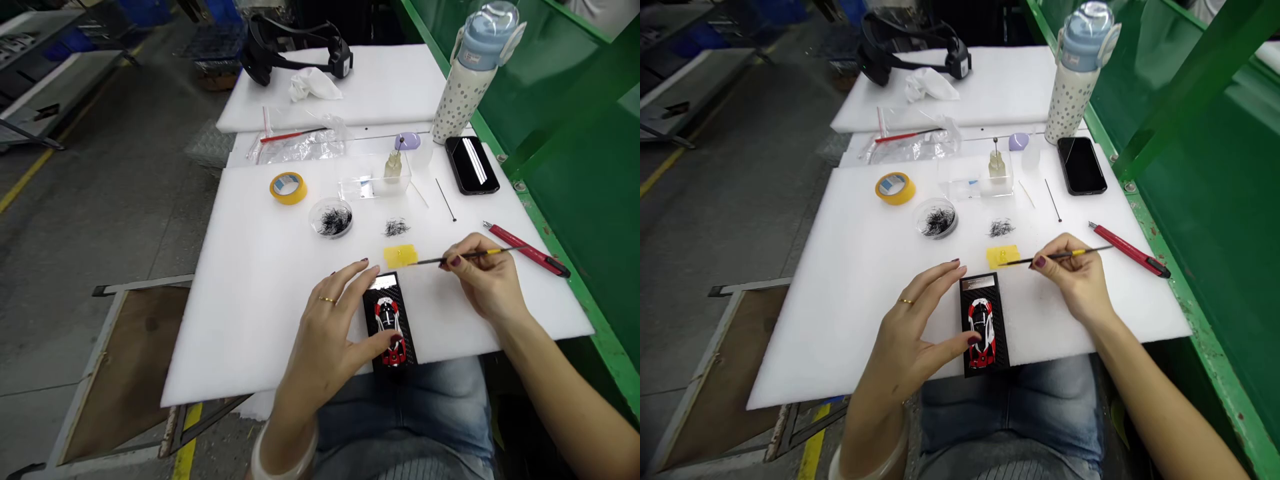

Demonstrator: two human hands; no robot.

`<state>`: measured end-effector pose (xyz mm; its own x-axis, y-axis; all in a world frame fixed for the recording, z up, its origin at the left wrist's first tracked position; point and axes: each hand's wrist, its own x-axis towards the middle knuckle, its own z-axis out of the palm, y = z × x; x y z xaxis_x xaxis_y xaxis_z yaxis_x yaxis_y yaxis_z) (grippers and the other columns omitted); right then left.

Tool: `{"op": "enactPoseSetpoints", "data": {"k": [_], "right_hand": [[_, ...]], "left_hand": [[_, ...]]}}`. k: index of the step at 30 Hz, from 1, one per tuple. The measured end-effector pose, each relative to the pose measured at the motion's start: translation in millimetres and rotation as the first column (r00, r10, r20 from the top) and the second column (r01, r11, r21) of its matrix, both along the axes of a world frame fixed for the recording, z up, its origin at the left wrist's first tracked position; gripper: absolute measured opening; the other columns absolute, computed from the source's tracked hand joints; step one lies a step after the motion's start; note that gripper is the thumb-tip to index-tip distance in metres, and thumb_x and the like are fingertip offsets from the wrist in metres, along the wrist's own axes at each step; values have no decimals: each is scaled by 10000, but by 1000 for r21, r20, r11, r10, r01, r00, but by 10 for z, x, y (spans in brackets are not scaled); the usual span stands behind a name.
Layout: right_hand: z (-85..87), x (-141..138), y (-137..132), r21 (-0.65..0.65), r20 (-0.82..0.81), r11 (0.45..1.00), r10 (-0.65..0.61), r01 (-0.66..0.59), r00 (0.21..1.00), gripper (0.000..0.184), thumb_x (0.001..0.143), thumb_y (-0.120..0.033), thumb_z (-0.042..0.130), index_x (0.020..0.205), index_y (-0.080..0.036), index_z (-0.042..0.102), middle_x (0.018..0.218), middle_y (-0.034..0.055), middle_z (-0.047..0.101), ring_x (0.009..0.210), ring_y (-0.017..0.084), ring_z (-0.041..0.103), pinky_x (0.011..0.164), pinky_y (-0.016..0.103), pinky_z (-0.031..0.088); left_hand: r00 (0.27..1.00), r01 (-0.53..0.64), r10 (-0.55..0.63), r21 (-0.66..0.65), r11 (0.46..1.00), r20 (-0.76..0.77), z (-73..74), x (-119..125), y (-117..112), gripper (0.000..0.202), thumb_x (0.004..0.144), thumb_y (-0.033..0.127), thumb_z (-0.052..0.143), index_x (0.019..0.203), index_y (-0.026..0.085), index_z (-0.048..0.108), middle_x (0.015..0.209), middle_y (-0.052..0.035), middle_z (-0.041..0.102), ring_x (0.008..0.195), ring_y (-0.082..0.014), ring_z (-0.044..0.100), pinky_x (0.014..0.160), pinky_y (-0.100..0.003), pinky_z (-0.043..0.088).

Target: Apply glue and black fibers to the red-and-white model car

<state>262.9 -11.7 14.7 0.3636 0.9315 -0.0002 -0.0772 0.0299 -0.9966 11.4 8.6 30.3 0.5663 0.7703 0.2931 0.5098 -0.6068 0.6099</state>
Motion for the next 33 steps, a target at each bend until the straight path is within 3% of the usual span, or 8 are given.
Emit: {"op": "enactPoseSetpoints", "data": {"k": [5,9,17,24,29,33], "right_hand": [[-42,104,153,-34,149,999,8,-3,989,385,614,-529,946,694,-236,710,686,19,691,647,177,624,582,315,490],[-3,24,204,-23,166,1000,-1,5,986,396,603,-530,953,699,-231,711,713,29,701,676,188,640,614,329,490],[7,-46,225,-55,231,998,-28,42,973,265,699,-304,939,690,-211,691,725,23,694,693,170,643,638,313,478],[-47,-38,244,9,239,999,-32,31,970,294,663,-363,948,704,-205,704,713,2,710,650,147,638,584,287,462],[-107,25,273,52,219,999,-9,-3,976,299,624,-338,974,703,-217,712,698,7,716,617,156,643,531,287,472],[-80,2,184,127,100,992,-24,12,995,259,698,-375,934,711,-241,713,666,-10,707,599,155,648,533,289,484]], "left_hand": [[964,165,-172,-52,985,-204,-138,-205,-108,1179,687,793,740,1605,227,263,1643,-230,332,1514,-426,342,1184,-607,389],[925,207,-199,-9,978,-325,-226,-184,-159,1350,556,735,875,1595,145,247,1654,-293,265,1534,-474,265,1177,-638,363],[918,192,-156,63,979,-364,-237,-119,-160,1157,622,571,918,1518,99,358,1588,-275,414,1484,-403,404,1223,-553,309],[931,171,-141,60,984,-337,-246,-126,-177,1055,686,548,878,1510,116,381,1596,-245,420,1491,-384,403,1234,-538,306],[939,172,-142,72,982,-314,-244,-128,-172,1110,622,524,926,1504,110,395,1575,-260,444,1465,-402,441,1224,-563,334],[982,140,-136,18,990,-129,-262,-156,-173,1085,627,588,899,1480,126,414,1523,-259,514,1431,-394,493,1223,-590,340]]}}
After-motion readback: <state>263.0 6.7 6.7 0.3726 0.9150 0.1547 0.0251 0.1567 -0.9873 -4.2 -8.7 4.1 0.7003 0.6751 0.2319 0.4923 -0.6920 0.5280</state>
